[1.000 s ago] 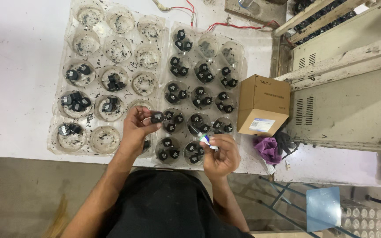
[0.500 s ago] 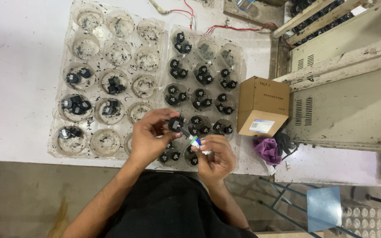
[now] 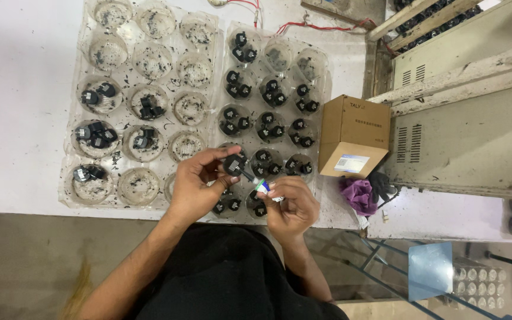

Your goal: The person picks black plastic socket-like components one at a time from a tray, squeezes adhesive from a small tube onto each part, and places the treated part back into the tray, repeating this across many parts. At one point they move a filled tray aside and continue with another tray of parts.

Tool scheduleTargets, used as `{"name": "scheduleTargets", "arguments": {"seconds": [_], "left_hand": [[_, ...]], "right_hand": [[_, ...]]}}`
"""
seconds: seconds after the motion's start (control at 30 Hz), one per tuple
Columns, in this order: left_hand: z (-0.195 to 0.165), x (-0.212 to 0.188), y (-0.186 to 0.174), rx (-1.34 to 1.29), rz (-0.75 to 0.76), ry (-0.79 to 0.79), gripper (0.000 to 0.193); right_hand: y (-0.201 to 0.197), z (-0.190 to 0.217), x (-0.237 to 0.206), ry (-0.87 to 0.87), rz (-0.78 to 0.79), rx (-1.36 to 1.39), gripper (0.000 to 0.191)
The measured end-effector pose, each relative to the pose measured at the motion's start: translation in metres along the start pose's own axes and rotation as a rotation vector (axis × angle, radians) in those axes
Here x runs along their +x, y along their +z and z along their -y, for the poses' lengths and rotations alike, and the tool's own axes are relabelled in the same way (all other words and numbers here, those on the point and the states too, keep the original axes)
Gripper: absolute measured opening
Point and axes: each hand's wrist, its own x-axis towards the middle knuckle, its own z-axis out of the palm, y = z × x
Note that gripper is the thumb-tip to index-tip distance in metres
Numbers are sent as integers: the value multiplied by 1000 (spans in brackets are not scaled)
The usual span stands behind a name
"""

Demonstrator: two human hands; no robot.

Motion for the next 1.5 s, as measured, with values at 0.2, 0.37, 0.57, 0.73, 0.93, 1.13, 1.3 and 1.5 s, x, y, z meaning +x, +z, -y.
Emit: {"name": "scheduleTargets", "arguments": {"seconds": [0.2, 0.37, 0.57, 0.73, 0.93, 1.13, 1.3, 1.5], "left_hand": [[0, 2, -2, -43, 28, 9, 46], [-1, 3, -3, -77, 56, -27, 48], [-1, 5, -3, -120, 59, -43, 50], [-2, 6, -3, -90, 49, -68, 52], [5, 10, -3, -109, 45, -84, 50], [26, 10, 5, -461, 42, -156, 46], [39, 8, 12, -618, 47, -248, 43], [39, 4, 13, -576, 152, -158, 40]], "right_hand": [[-4, 0, 6, 57, 44, 16, 33], [-4, 1, 6, 76, 60, 3, 33], [-4, 0, 7, 105, 67, 32, 33], [-4, -4, 6, 119, 73, 46, 32], [-5, -7, 7, 103, 66, 24, 33], [-3, -5, 7, 159, 67, 41, 29], [0, -9, 5, 229, 38, 63, 26], [0, -13, 6, 106, -103, 36, 29]]}}
